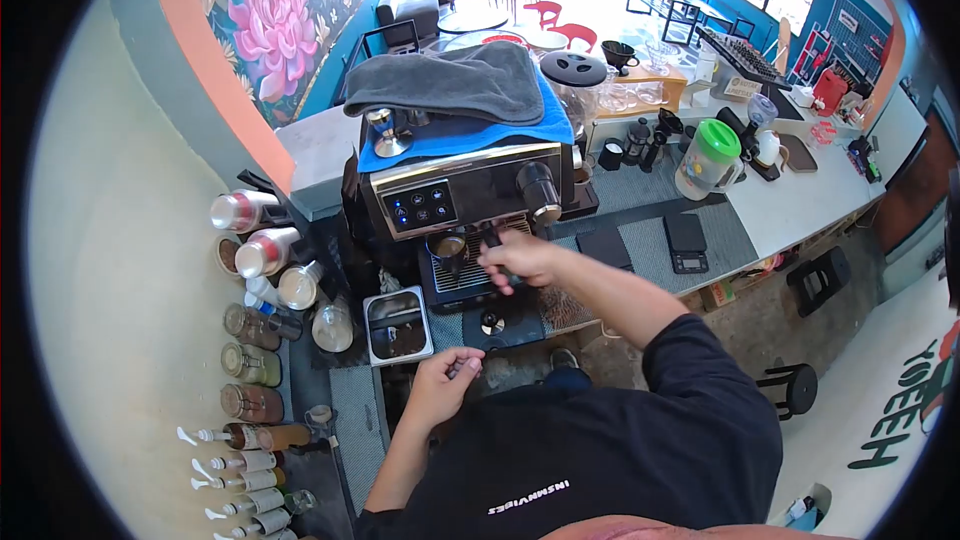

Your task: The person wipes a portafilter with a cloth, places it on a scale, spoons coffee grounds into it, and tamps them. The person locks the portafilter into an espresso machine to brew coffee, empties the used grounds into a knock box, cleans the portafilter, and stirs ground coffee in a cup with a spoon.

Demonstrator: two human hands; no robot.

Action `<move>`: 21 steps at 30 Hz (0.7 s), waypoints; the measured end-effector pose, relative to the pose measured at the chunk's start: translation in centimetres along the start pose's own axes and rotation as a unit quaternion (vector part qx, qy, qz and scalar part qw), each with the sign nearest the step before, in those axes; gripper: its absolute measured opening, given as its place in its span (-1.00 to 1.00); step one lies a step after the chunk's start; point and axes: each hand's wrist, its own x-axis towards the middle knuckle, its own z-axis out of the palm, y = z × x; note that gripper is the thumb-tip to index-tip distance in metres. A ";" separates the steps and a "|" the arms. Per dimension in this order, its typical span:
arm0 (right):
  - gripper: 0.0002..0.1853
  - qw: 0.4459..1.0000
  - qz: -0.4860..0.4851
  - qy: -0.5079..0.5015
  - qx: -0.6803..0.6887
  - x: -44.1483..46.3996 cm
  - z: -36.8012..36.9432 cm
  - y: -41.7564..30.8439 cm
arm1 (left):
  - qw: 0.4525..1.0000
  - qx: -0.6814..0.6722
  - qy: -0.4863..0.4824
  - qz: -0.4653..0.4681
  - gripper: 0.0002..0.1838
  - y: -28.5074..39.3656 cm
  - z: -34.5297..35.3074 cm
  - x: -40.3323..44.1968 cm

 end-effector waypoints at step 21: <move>0.69 0.733 0.218 0.504 -0.402 -10.0 -16.6 17.6 | 0.945 0.163 0.284 -0.028 -0.51 -11.1 -0.4 18.2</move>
